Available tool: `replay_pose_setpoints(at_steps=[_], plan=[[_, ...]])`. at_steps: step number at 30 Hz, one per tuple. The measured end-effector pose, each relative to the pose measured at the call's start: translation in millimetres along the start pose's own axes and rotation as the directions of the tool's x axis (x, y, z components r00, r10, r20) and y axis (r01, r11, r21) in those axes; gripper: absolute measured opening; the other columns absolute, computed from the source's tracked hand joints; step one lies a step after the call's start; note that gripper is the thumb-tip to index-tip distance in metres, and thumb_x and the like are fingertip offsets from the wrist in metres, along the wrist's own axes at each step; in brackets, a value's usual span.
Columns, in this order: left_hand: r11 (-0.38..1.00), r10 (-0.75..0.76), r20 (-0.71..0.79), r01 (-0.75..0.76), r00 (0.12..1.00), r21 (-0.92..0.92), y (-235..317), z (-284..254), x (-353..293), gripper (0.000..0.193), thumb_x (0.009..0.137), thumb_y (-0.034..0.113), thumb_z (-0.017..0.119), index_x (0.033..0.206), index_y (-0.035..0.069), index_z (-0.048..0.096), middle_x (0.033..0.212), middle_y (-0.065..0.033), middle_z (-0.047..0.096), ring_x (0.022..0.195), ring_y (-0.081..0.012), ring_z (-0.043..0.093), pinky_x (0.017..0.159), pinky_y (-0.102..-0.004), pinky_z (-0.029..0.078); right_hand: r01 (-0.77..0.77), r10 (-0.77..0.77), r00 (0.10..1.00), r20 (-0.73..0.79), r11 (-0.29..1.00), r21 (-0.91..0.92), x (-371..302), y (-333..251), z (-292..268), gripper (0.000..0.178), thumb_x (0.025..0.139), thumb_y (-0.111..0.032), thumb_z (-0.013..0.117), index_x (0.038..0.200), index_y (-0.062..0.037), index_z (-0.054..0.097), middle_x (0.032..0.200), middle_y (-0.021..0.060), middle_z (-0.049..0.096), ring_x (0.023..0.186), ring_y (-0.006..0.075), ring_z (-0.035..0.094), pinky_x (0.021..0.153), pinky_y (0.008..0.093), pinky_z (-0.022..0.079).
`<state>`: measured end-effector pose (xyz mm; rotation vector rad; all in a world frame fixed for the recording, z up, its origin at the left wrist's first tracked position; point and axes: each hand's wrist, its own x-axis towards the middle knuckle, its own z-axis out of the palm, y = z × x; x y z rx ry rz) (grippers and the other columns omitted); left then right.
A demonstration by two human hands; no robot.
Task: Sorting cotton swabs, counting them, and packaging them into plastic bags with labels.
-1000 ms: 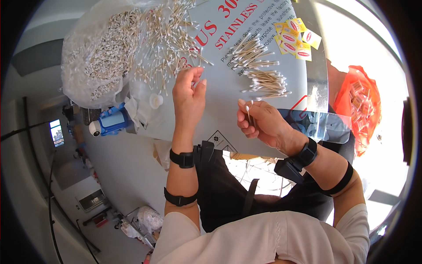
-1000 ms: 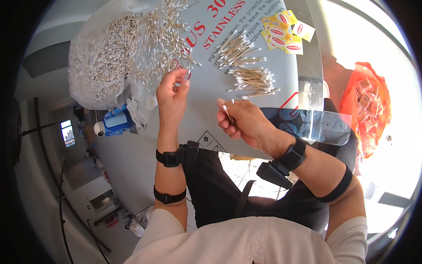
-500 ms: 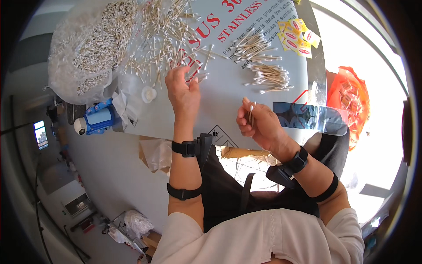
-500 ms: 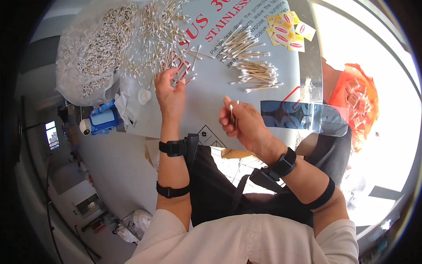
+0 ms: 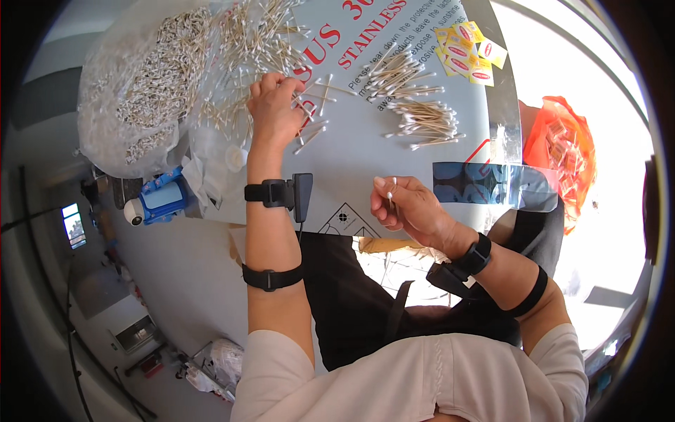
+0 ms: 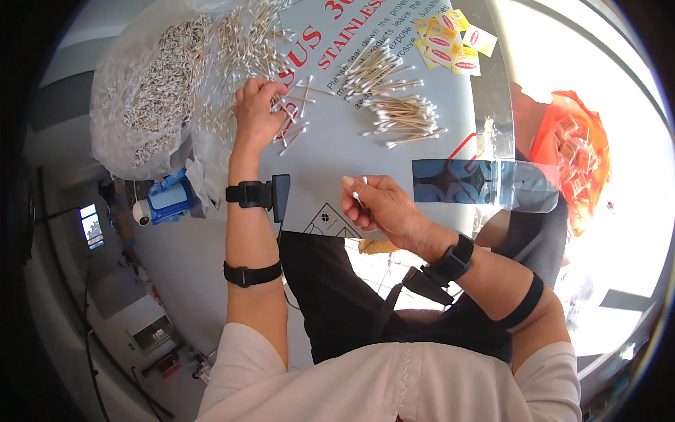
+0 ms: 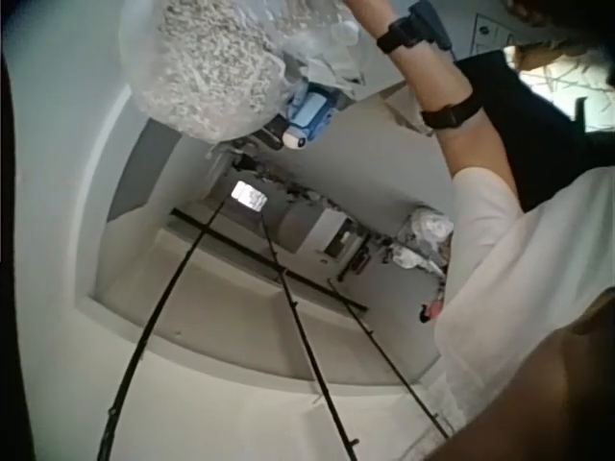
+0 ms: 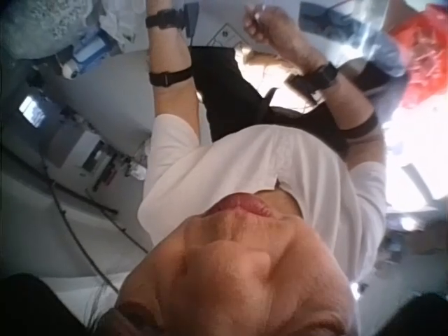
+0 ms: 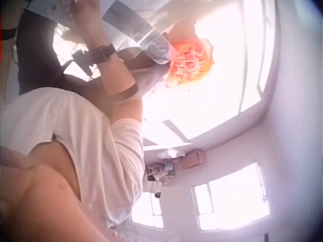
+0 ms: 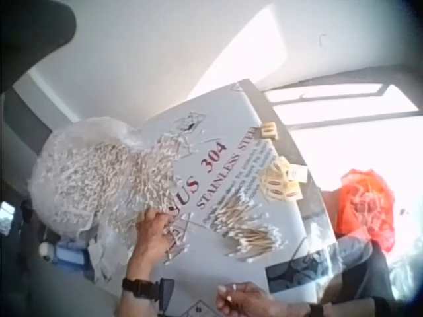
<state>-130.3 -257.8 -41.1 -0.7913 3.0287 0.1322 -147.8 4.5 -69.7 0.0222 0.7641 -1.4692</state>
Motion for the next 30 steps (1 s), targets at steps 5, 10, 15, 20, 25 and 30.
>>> replay_pose_setpoints(at_steps=[5, 10, 15, 20, 25, 30], plan=[[0.986, 0.161, -0.067, -0.163, 0.985, -0.027, -20.1, 7.2, -8.0, 0.018, 0.069, 0.007, 0.072, 0.084, 0.011, 0.062, 0.097, -0.0023, 0.053, 0.101, -0.0269, 0.045, 0.086, -0.0417, 0.036, -0.037, 0.036, 0.999, 0.01, 0.997, 0.075, 2.4, -1.8, -4.6, 0.035, 0.095, -0.031, 0.049, 0.072, -0.0053, 0.056, 0.064, 0.0016, 0.052, 0.052, 0.0075, 0.043, 0.046, 0.0203, 0.034], [0.939, 0.275, -0.242, -0.314, 0.93, -0.139, -36.6, 14.1, -15.0, 0.015, 0.072, 0.004, 0.068, 0.081, 0.007, 0.058, 0.088, -0.0033, 0.055, 0.09, -0.0257, 0.048, 0.081, -0.0381, 0.039, -0.036, 0.034, 0.999, 0.026, 0.995, 0.091, 4.1, -4.7, -2.0, 0.034, 0.095, -0.03, 0.05, 0.072, -0.0053, 0.056, 0.064, 0.0015, 0.052, 0.053, 0.0075, 0.043, 0.045, 0.0205, 0.034], [0.787, -0.078, -0.101, -0.001, 0.992, -0.616, -22.9, 8.7, -37.7, 0.007, 0.082, 0.001, 0.06, 0.082, 0.004, 0.054, 0.08, -0.0041, 0.061, 0.072, -0.0155, 0.057, 0.068, -0.03, 0.046, -0.024, 0.024, 1.0, 0.007, 0.998, 0.051, 3.8, -9.8, -5.0, 0.032, 0.095, -0.028, 0.05, 0.073, -0.0057, 0.056, 0.064, 0.0009, 0.052, 0.053, 0.0068, 0.043, 0.046, 0.02, 0.034], [0.517, -0.065, -0.041, -0.001, 0.997, -0.856, -9.0, -1.1, -57.9, 0.001, 0.09, 0.001, 0.051, 0.09, 0.0, 0.052, 0.081, -0.0071, 0.064, 0.074, -0.0102, 0.059, 0.071, -0.0242, 0.048, 0.085, -0.086, 0.996, -0.024, 0.996, -0.02, 3.6, -19.1, -3.7, 0.029, 0.095, -0.027, 0.05, 0.075, -0.0067, 0.056, 0.063, -0.001, 0.05, 0.052, 0.0051, 0.04, 0.045, 0.0184, 0.03], [0.498, 0.032, -0.043, -0.053, 0.999, -0.866, 17.1, -8.3, -77.8, 0.004, 0.089, 0.002, 0.055, 0.091, 0.0, 0.053, 0.08, -0.0055, 0.061, 0.074, -0.0112, 0.061, 0.07, -0.024, 0.049, 0.219, -0.223, 0.974, 0.04, 0.973, 0.077, 1.6, -36.1, -5.4, 0.03, 0.095, -0.029, 0.052, 0.074, -0.007, 0.054, 0.06, -0.0038, 0.041, 0.05, 0.0037, 0.03, 0.044, 0.0184, 0.023], [0.487, 0.136, -0.012, -0.078, 0.991, -0.87, 45.8, -14.9, -90.8, 0.006, 0.087, 0.001, 0.059, 0.091, 0.0, 0.054, 0.082, -0.0031, 0.058, 0.075, -0.0113, 0.062, 0.068, -0.0224, 0.049, 0.315, -0.327, 0.94, 0.095, 0.941, 0.127, -3.7, -46.8, -3.7, 0.038, 0.094, -0.04, 0.05, 0.074, -0.008, 0.05, 0.057, -0.0047, 0.033, 0.05, 0.0041, 0.025, 0.044, 0.0194, 0.02]])
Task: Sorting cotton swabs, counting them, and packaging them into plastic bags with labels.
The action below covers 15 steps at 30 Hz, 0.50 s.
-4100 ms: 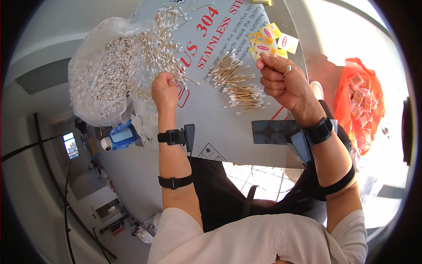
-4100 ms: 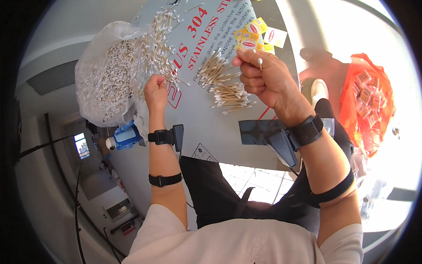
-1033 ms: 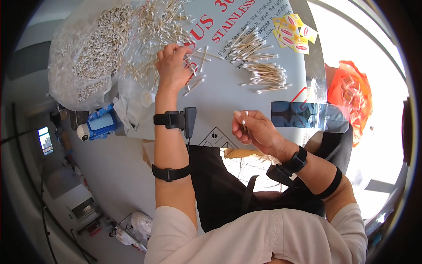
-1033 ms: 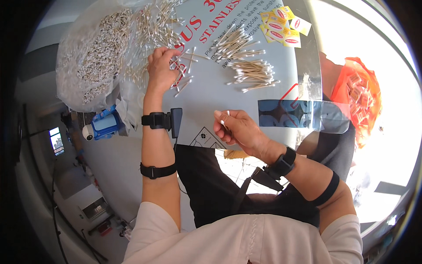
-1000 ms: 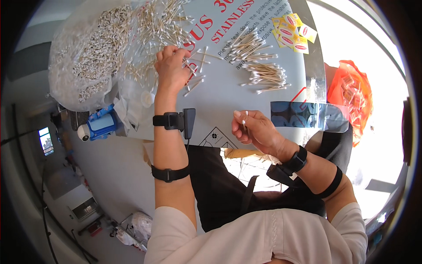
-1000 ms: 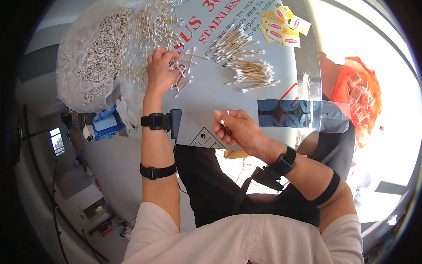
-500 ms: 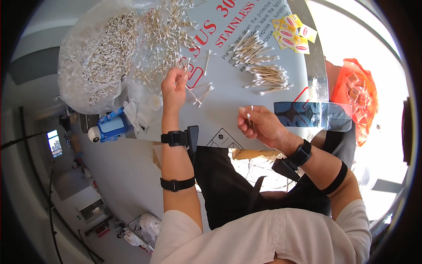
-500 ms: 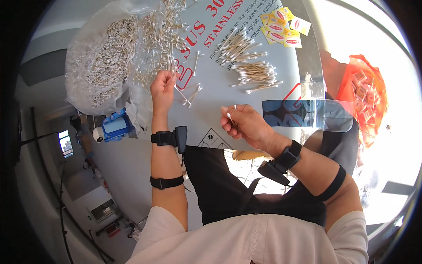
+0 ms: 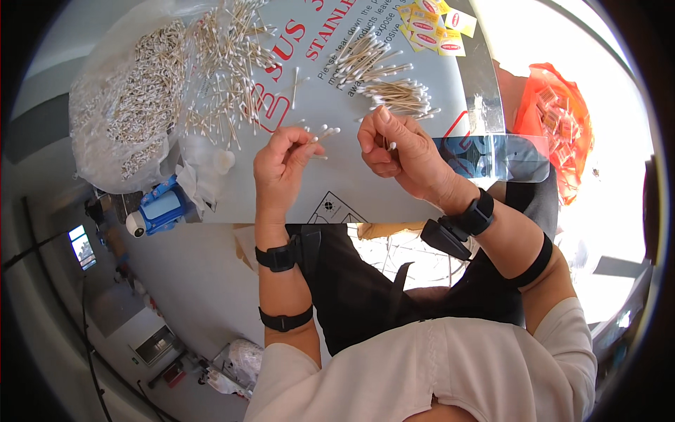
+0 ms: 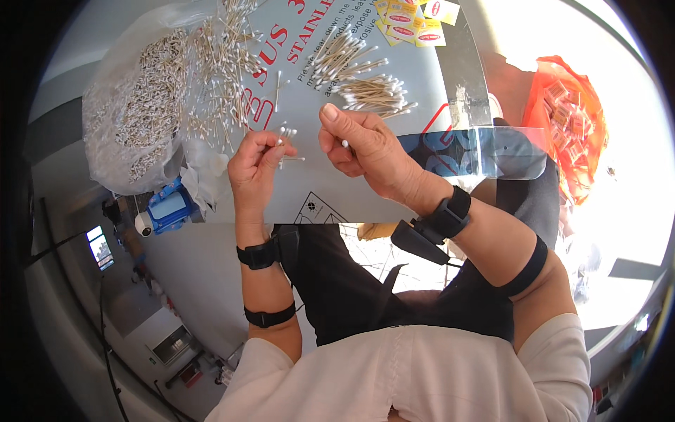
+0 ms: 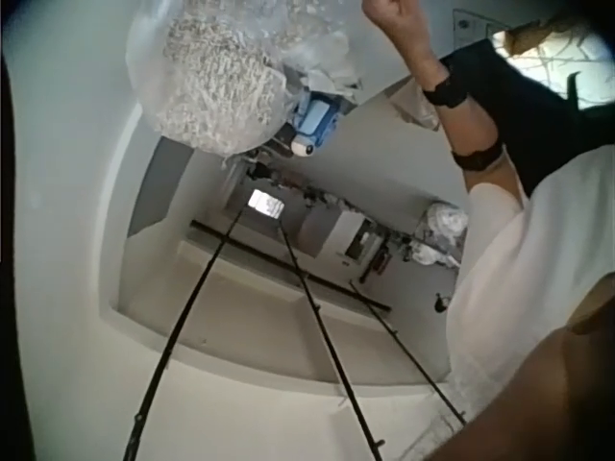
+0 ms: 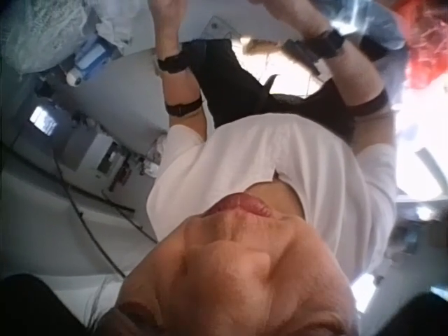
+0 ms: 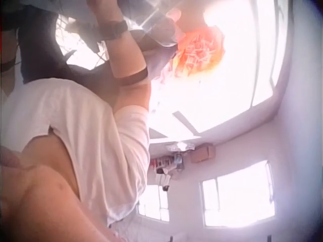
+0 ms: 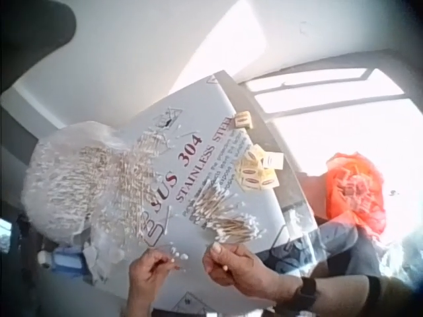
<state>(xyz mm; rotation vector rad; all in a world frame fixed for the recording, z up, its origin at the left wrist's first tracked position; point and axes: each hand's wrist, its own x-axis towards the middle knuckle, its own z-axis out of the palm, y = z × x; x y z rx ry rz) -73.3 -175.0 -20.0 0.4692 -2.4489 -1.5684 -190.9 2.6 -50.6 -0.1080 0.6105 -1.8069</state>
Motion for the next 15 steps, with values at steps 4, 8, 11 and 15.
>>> replay_pose_setpoints(at_steps=[4, 8, 11, 15], plan=[[0.997, -0.002, 0.017, 0.001, 1.0, 0.076, 10.7, 15.0, 0.8, 0.006, 0.085, 0.0, 0.06, 0.088, 0.0, 0.055, 0.077, -0.0035, 0.058, 0.072, -0.0123, 0.061, 0.066, -0.0226, 0.048, -0.011, 0.01, 1.0, -0.017, 0.994, -0.105, -1.0, 0.2, 0.4, 0.04, 0.093, -0.041, 0.053, 0.07, -0.0082, 0.05, 0.055, -0.0055, 0.032, 0.048, 0.0036, 0.025, 0.043, 0.0197, 0.019], [0.977, 0.101, 0.065, -0.111, 0.993, 0.184, 17.0, 27.6, 4.2, 0.008, 0.082, -0.001, 0.061, 0.09, 0.0, 0.058, 0.072, -0.0057, 0.058, 0.065, -0.015, 0.059, 0.062, -0.0247, 0.047, -0.006, -0.015, 0.993, -0.119, 0.985, -0.173, -2.3, 0.7, 8.1, 0.043, 0.092, -0.041, 0.054, 0.064, -0.0085, 0.05, 0.052, -0.0064, 0.031, 0.045, 0.0036, 0.024, 0.041, 0.0206, 0.017], [0.961, 0.144, 0.098, -0.163, 0.985, 0.224, 18.9, 36.1, 3.4, 0.011, 0.083, -0.001, 0.06, 0.094, 0.001, 0.059, 0.073, -0.0062, 0.058, 0.064, -0.0149, 0.057, 0.06, -0.0256, 0.046, 0.038, -0.086, 0.979, -0.185, 0.967, -0.251, -2.2, 4.2, 9.5, 0.044, 0.09, -0.043, 0.056, 0.063, -0.0083, 0.051, 0.051, -0.0062, 0.033, 0.045, 0.0035, 0.025, 0.041, 0.0206, 0.018], [0.985, -0.055, -0.059, 0.064, 0.997, 0.161, 18.5, 48.0, -0.8, 0.009, 0.086, 0.002, 0.059, 0.094, -0.002, 0.06, 0.073, -0.0062, 0.059, 0.066, -0.0154, 0.057, 0.064, -0.0257, 0.046, -0.023, -0.012, 0.98, -0.2, 0.985, -0.172, -2.8, 6.5, 1.1, 0.047, 0.089, -0.046, 0.056, 0.062, -0.0083, 0.051, 0.052, -0.006, 0.035, 0.047, 0.0033, 0.027, 0.042, 0.0206, 0.018]])
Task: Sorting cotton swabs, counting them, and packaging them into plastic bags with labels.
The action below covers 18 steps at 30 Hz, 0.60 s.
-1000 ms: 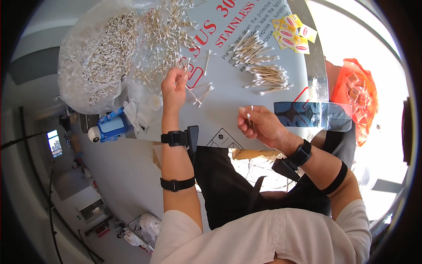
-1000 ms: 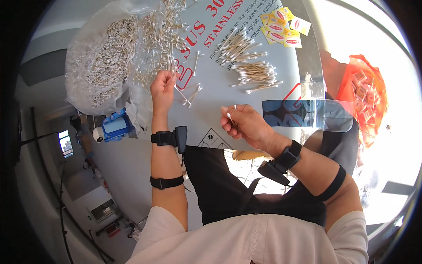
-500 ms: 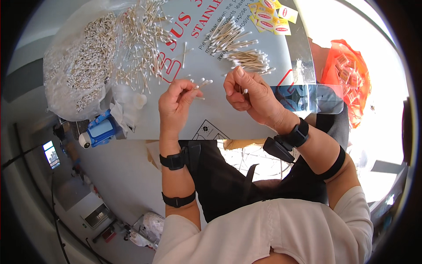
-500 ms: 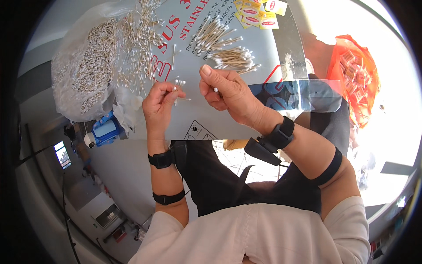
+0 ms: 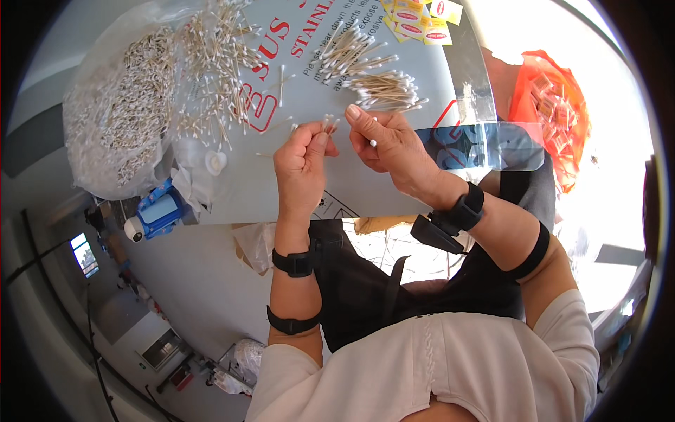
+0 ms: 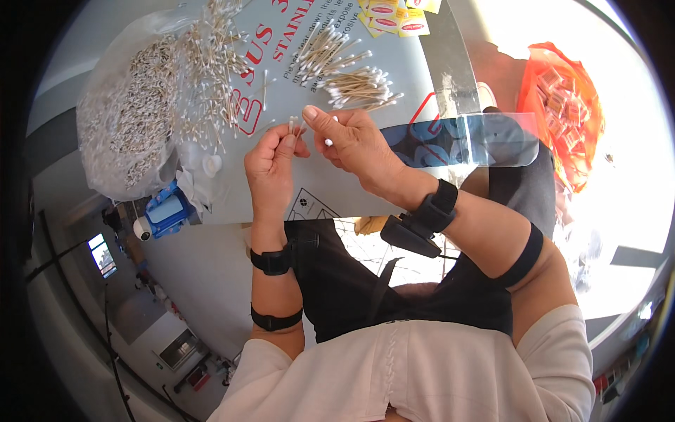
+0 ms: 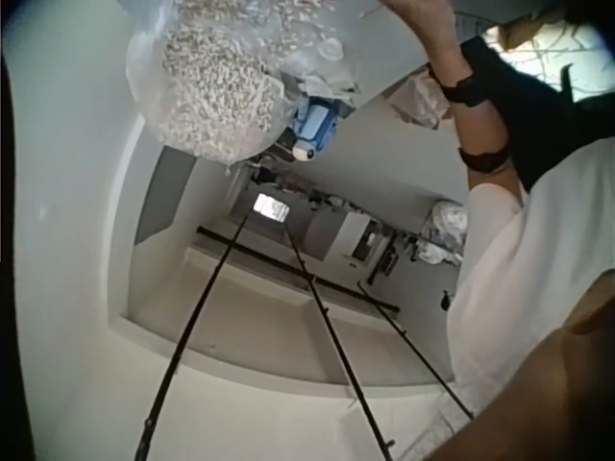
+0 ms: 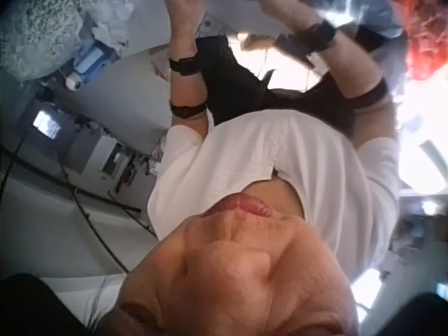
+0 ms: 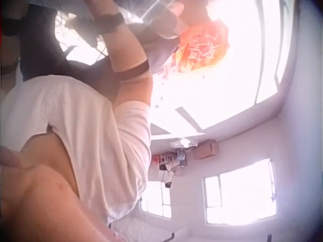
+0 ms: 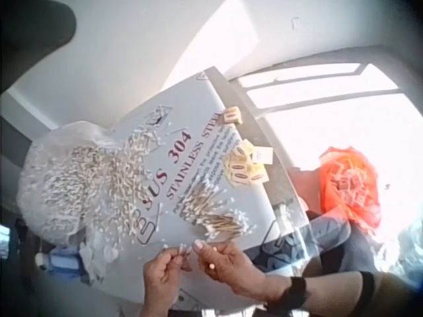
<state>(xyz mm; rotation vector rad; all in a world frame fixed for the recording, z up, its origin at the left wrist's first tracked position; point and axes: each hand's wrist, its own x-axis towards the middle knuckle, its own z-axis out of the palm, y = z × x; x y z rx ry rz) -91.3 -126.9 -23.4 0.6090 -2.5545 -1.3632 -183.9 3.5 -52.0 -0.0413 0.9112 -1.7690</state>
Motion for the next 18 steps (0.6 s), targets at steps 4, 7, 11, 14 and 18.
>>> replay_pose_setpoints(at_steps=[4, 7, 11, 14, 18], plan=[[0.558, -0.4, 0.094, 0.323, 0.912, -0.765, -16.7, -3.0, -1.6, 0.012, 0.09, 0.004, 0.053, 0.099, -0.003, 0.057, 0.08, -0.0077, 0.06, 0.075, -0.0193, 0.058, 0.075, -0.0335, 0.046, -0.02, 0.02, 1.0, 0.01, 1.0, -0.008, 0.1, 0.5, -2.9, 0.048, 0.09, -0.047, 0.053, 0.061, -0.0089, 0.049, 0.052, -0.006, 0.034, 0.047, 0.0033, 0.026, 0.042, 0.0209, 0.017], [0.247, -0.444, 0.172, 0.305, 0.879, -0.92, -27.1, -9.2, -2.3, 0.012, 0.092, 0.005, 0.049, 0.099, -0.002, 0.054, 0.086, -0.0092, 0.06, 0.083, -0.0227, 0.058, 0.082, -0.0408, 0.047, -0.04, 0.04, 0.999, 0.012, 0.999, -0.028, -0.9, 1.4, 3.4, 0.043, 0.093, -0.039, 0.052, 0.063, -0.0076, 0.05, 0.05, -0.0063, 0.031, 0.044, 0.0031, 0.024, 0.04, 0.0214, 0.016], [0.115, -0.538, 0.104, 0.195, 0.836, -0.974, -22.6, -7.6, 0.0, 0.011, 0.094, 0.004, 0.042, 0.095, -0.002, 0.051, 0.093, -0.0136, 0.062, 0.102, -0.0307, 0.057, 0.097, -0.0499, 0.043, -0.088, 0.086, 0.996, -0.033, 0.994, -0.063, -2.5, 2.6, 8.6, 0.037, 0.092, -0.031, 0.056, 0.063, -0.0082, 0.051, 0.051, -0.0066, 0.034, 0.044, 0.0023, 0.025, 0.041, 0.0204, 0.017], [0.048, -0.652, 0.037, 0.09, 0.757, -0.995, -8.9, -4.3, 7.6, 0.014, 0.095, 0.004, 0.037, 0.097, -0.005, 0.049, 0.103, -0.0192, 0.06, 0.115, -0.0362, 0.051, 0.103, -0.054, 0.038, -0.12, 0.119, 0.993, -0.012, 0.987, -0.103, -3.3, 3.2, 7.4, 0.035, 0.091, -0.029, 0.058, 0.063, -0.0085, 0.052, 0.052, -0.0063, 0.036, 0.045, 0.0019, 0.028, 0.041, 0.0202, 0.018], [-0.033, -0.693, 0.046, 0.032, 0.719, -0.999, -3.4, -6.8, 13.1, 0.016, 0.096, 0.003, 0.035, 0.098, -0.006, 0.047, 0.112, -0.0237, 0.055, 0.117, -0.0388, 0.049, 0.104, -0.0547, 0.037, -0.184, 0.188, 0.982, 0.016, 0.974, -0.135, -3.0, 7.4, 6.4, 0.033, 0.09, -0.027, 0.059, 0.063, -0.0084, 0.053, 0.054, -0.0052, 0.042, 0.046, 0.0021, 0.032, 0.041, 0.0206, 0.021]])
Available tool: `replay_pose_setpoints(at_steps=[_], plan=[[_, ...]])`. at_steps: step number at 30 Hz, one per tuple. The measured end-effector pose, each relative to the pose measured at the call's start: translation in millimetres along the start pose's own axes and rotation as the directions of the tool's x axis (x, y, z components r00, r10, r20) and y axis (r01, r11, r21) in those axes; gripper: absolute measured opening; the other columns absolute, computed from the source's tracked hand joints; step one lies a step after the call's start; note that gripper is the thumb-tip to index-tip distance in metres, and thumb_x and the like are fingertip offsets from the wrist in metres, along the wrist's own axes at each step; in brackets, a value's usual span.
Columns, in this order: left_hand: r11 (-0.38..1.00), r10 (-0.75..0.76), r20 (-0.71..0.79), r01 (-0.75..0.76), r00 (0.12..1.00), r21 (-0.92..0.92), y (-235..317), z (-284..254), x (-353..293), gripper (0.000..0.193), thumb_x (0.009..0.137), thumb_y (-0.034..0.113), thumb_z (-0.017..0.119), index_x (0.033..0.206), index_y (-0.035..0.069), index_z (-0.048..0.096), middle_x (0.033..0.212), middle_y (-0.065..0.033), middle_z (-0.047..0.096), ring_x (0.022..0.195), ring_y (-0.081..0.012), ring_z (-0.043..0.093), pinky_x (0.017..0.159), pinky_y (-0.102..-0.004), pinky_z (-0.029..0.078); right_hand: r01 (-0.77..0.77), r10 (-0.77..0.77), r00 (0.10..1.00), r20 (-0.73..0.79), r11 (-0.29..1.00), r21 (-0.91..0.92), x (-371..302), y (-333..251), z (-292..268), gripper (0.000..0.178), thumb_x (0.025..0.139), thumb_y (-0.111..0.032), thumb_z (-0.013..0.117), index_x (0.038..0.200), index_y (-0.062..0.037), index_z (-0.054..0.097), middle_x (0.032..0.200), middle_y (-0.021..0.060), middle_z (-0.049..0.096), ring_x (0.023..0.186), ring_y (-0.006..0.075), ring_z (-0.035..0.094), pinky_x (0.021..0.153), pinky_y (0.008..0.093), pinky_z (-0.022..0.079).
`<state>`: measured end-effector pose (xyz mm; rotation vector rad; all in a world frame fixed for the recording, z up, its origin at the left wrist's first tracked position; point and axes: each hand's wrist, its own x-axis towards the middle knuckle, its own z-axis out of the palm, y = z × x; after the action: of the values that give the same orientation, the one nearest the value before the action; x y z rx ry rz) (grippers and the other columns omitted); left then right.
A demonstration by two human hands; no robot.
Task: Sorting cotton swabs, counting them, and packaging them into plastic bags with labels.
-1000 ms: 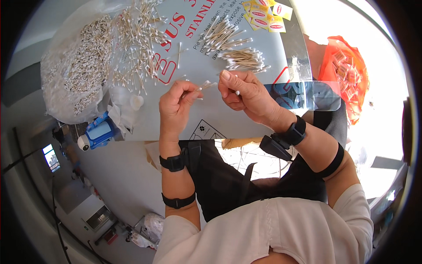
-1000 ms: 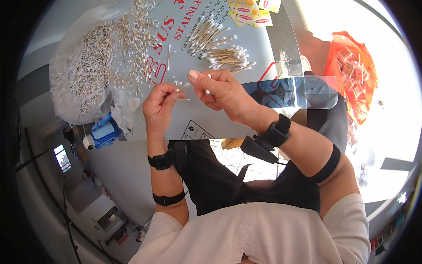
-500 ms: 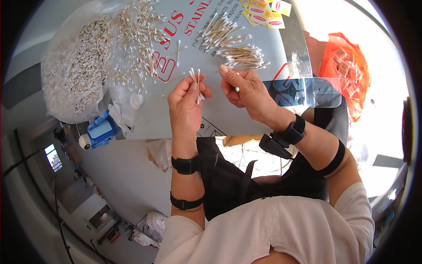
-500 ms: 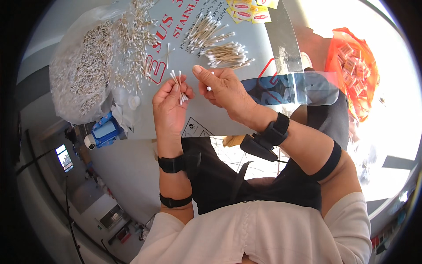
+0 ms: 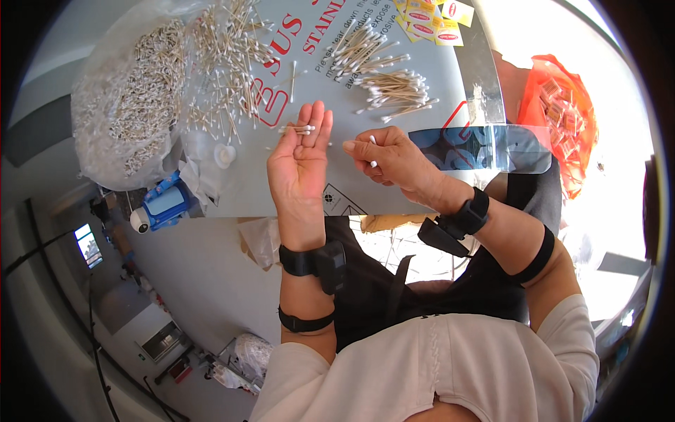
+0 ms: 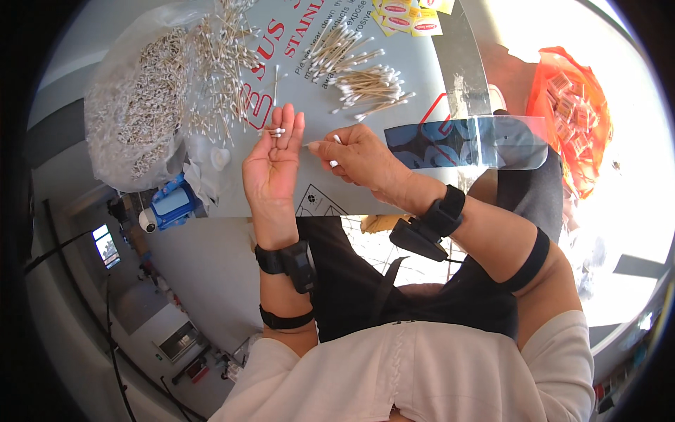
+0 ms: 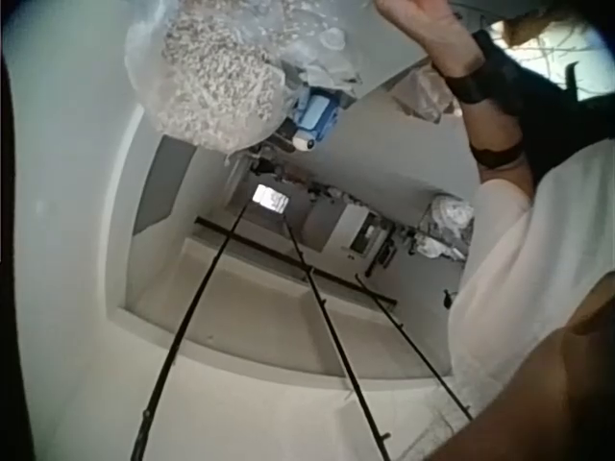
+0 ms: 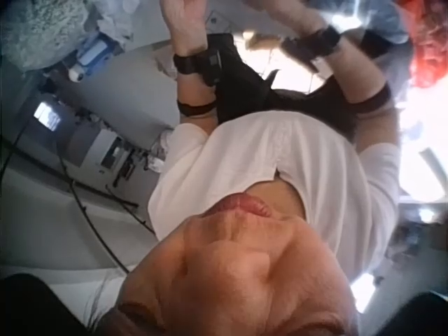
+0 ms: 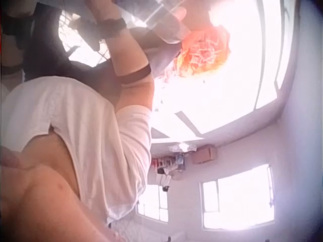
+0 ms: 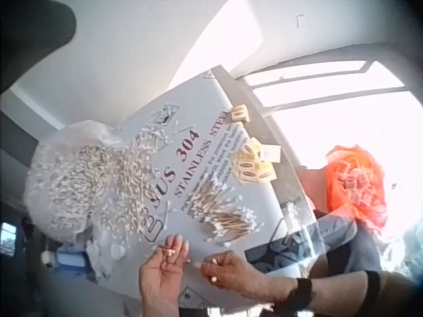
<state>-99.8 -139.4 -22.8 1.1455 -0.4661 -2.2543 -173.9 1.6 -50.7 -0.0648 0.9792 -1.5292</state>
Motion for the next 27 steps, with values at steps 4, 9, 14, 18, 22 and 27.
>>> replay_pose_setpoints(at_steps=[4, 9, 14, 18, 22, 27], plan=[[0.977, 0.049, 0.111, -0.071, 0.993, 0.203, 2.9, 7.9, 12.3, 0.016, 0.096, 0.005, 0.036, 0.101, -0.006, 0.047, 0.111, -0.0241, 0.054, 0.109, -0.0368, 0.054, 0.098, -0.0509, 0.043, -0.024, 0.024, 0.999, -0.024, 1.0, 0.0, -0.8, 2.4, 0.8, 0.033, 0.09, -0.026, 0.06, 0.063, -0.0079, 0.055, 0.056, -0.0043, 0.045, 0.047, 0.0026, 0.034, 0.041, 0.0206, 0.024], [0.406, 0.152, 0.47, -0.488, 0.87, 0.773, 8.3, 47.7, 64.8, 0.012, 0.093, 0.006, 0.044, 0.092, -0.003, 0.053, 0.09, -0.0156, 0.063, 0.09, -0.0276, 0.063, 0.076, -0.0377, 0.052, 0.025, -0.011, 0.996, 0.083, 0.987, -0.161, 2.1, 10.7, -0.1, 0.031, 0.089, -0.026, 0.061, 0.065, -0.007, 0.058, 0.057, -0.0039, 0.049, 0.049, 0.0031, 0.036, 0.044, 0.0198, 0.028], [-0.544, 0.07, 0.705, -0.565, 0.706, 0.62, -5.8, 87.5, 118.2, 0.009, 0.081, 0.005, 0.054, 0.083, -0.003, 0.058, 0.083, -0.0196, 0.063, 0.078, -0.0343, 0.063, 0.07, -0.041, 0.048, 0.057, -0.029, 0.993, 0.112, 0.965, -0.256, 2.7, 10.9, -1.1, 0.033, 0.089, -0.025, 0.061, 0.063, -0.0057, 0.057, 0.056, -0.0042, 0.048, 0.05, 0.0036, 0.038, 0.046, 0.0213, 0.031], [-0.593, 0.058, 0.753, -0.584, 0.656, 0.554, -25.9, 91.5, 124.4, 0.01, 0.078, 0.002, 0.053, 0.084, -0.002, 0.06, 0.085, -0.0208, 0.062, 0.083, -0.0388, 0.059, 0.073, -0.0452, 0.047, 0.057, -0.024, 0.993, 0.115, 0.955, -0.292, 3.1, 10.1, 0.8, 0.035, 0.089, -0.026, 0.06, 0.062, -0.0054, 0.055, 0.056, -0.004, 0.049, 0.051, 0.0041, 0.039, 0.047, 0.0223, 0.032], [-0.571, -0.055, 0.842, -0.709, 0.536, 0.414, -36.0, 82.3, 112.0, 0.011, 0.078, 0.002, 0.054, 0.086, -0.001, 0.06, 0.088, -0.0191, 0.062, 0.087, -0.0362, 0.059, 0.074, -0.0423, 0.048, 0.034, -0.002, 0.995, 0.103, 0.951, -0.306, 2.8, 11.3, -1.9, 0.036, 0.09, -0.026, 0.06, 0.061, -0.0046, 0.054, 0.056, -0.0035, 0.049, 0.051, 0.0044, 0.04, 0.047, 0.0226, 0.033], [-0.402, 0.162, 0.774, -0.675, 0.613, 0.619, 30.1, 59.0, 113.3, 0.01, 0.078, 0.005, 0.059, 0.087, -0.001, 0.062, 0.088, -0.0164, 0.062, 0.083, -0.031, 0.06, 0.074, -0.0378, 0.048, 0.063, -0.011, 0.99, 0.141, 0.928, -0.367, 2.4, 13.0, -1.1, 0.036, 0.09, -0.027, 0.059, 0.063, -0.0041, 0.055, 0.057, -0.0035, 0.049, 0.052, 0.0043, 0.04, 0.048, 0.0224, 0.033]])
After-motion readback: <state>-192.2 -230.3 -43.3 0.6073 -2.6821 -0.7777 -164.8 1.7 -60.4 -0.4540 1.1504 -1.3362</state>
